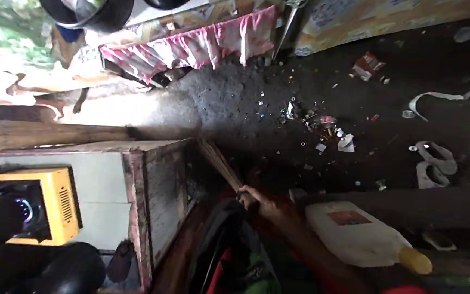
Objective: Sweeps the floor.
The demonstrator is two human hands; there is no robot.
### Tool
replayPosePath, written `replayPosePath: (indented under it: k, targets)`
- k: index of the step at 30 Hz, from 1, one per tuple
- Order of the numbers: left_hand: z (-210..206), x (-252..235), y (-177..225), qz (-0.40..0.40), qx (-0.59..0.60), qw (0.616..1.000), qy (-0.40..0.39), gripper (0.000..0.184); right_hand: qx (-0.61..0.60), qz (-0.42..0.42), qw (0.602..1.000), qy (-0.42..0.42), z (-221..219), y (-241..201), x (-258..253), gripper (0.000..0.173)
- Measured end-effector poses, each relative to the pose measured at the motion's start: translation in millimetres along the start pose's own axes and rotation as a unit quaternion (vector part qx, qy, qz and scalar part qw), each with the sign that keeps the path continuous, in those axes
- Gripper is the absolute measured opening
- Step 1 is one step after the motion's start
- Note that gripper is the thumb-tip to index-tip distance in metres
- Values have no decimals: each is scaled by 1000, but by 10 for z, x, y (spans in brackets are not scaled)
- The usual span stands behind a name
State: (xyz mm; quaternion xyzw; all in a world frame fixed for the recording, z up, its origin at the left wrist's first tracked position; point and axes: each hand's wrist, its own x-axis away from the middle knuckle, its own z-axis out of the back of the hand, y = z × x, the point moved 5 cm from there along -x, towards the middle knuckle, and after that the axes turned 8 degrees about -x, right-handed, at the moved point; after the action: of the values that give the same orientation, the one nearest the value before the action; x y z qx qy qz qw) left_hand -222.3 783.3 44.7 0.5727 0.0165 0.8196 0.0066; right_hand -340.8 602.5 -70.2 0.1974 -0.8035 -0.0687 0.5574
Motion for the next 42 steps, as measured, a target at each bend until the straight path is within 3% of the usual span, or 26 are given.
replayPosePath:
  k: [3,6,8,10,15,19,20,21,22,25,29,31,33,35,38,39,41,42]
  targets:
    - [-143,-342,-563,-37,0,999,-2,43,-75,92,992,35,609,-216,-174,22]
    - [-214,-674,-846,-21,94,995,17,40,-181,259,947,53,1274,-434,186,23]
    - [-130,-805,-878,-14,125,992,8,42,-223,304,924,59,1478,-446,477,25]
    - [-44,-897,-866,-15,134,991,9,43,-195,277,939,66,1401,-326,710,31]
    - [-36,-978,-834,-60,146,987,12,41,-75,124,988,48,623,335,823,47]
    - [-381,-1066,-1165,-236,47,967,81,41,-70,22,997,-20,342,238,399,41]
    - [-300,-877,-1028,-198,24,976,86,37,-73,4,997,-32,392,137,265,39]
    - [-81,-632,-660,9,38,998,-57,39,-74,-1,997,-26,464,9,169,38]
    - [37,-559,-453,80,100,988,-86,39,-73,6,997,-2,570,-138,110,36]
    - [60,-771,-288,-149,247,955,-73,50,-62,85,989,101,1031,-540,192,30]
    - [29,-326,1017,-271,285,899,-192,77,1,188,971,147,1549,-467,846,28]
    - [-304,16,1554,-361,249,844,-308,77,19,179,974,138,1604,-317,1132,36]
    - [-728,295,1906,-416,105,829,-358,61,70,166,977,114,1635,-250,1291,38]
    - [-1173,360,1992,-431,-29,809,-399,58,65,117,989,56,1744,-261,1212,33]
    - [-1648,279,1794,-407,-49,797,-443,55,73,1,997,7,1880,-422,843,25]
    - [-1730,230,1745,-395,-33,806,-439,52,99,-26,995,-6,1894,-503,665,32]
    - [-1825,113,1703,-359,1,816,-453,48,169,-69,983,-36,1859,-611,301,69]
    - [-1864,39,1713,-343,7,816,-465,48,192,-89,976,-54,1837,-624,135,77]
